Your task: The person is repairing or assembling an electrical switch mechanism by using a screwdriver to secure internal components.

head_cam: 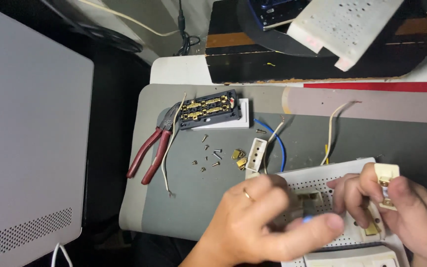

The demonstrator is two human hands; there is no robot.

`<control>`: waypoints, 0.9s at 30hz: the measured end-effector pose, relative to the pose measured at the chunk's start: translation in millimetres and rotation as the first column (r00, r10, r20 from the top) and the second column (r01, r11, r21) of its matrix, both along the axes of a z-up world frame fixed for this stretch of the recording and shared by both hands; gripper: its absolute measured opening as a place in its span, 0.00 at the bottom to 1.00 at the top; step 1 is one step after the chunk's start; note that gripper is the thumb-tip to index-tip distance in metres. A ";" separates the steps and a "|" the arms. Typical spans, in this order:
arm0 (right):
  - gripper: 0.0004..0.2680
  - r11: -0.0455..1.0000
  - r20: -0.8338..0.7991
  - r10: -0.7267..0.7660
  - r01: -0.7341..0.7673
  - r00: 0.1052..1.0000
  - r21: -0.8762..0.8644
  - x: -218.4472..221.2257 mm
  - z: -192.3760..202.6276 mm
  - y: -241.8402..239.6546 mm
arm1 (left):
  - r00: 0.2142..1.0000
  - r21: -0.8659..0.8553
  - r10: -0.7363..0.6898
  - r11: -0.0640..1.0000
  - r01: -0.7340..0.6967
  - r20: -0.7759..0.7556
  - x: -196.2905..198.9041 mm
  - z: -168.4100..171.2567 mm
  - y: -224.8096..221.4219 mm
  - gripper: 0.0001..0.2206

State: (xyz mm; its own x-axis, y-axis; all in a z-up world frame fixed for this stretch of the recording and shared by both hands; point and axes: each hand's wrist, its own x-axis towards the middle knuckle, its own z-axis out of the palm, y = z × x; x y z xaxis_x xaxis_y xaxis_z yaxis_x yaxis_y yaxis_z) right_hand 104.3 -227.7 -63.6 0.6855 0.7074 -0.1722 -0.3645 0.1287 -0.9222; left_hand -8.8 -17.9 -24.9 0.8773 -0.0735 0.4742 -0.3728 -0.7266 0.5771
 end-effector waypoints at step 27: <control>0.19 0.998 -0.016 0.041 -0.040 0.999 0.044 3.1 -3.8 -2.5 | 0.971 -0.272 -0.160 0.940 0.205 0.180 6.8 -15.5 7.2 0.15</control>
State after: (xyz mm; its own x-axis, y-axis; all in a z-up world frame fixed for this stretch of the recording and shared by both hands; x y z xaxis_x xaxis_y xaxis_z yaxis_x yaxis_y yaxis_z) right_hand 107.3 -230.2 -67.4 0.6536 0.7414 -0.1520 -0.3860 0.1539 -0.9096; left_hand -2.0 -10.6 -40.5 0.7771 -0.0663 0.6259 -0.5831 -0.4500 0.6763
